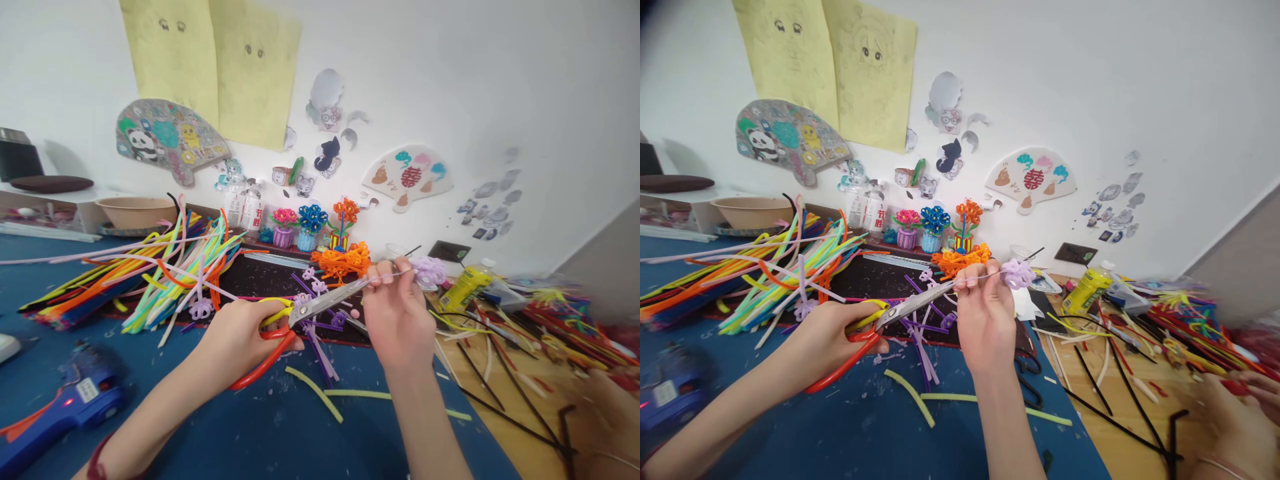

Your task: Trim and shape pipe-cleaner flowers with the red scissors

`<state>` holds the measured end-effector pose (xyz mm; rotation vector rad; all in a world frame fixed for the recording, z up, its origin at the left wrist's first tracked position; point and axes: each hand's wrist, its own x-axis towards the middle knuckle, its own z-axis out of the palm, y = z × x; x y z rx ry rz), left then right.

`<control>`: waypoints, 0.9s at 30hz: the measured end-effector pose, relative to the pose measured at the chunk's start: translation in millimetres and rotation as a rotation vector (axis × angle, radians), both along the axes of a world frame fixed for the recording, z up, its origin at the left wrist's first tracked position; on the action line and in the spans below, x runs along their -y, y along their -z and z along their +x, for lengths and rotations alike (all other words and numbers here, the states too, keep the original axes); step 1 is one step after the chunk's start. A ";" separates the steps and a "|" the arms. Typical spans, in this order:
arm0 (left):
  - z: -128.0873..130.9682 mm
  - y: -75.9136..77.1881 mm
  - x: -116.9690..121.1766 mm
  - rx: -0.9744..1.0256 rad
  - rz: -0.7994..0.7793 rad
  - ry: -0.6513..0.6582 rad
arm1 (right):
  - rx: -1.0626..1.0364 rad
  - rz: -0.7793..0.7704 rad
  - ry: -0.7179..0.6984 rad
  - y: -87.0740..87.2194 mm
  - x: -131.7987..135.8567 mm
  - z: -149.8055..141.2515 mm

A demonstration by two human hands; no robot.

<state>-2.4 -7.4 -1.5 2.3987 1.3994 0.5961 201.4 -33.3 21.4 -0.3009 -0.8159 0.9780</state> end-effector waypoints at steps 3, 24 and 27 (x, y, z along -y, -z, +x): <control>0.4 0.0 -1.0 -0.002 0.000 -0.002 | 0.000 -0.005 0.002 0.0 -0.5 0.0; -5.9 -5.3 -4.3 0.202 -0.090 0.023 | 0.006 -0.092 0.059 3.0 -5.1 0.6; -6.6 -3.3 -4.6 0.176 -0.008 -0.013 | 0.022 -0.086 0.067 4.2 -5.9 -0.1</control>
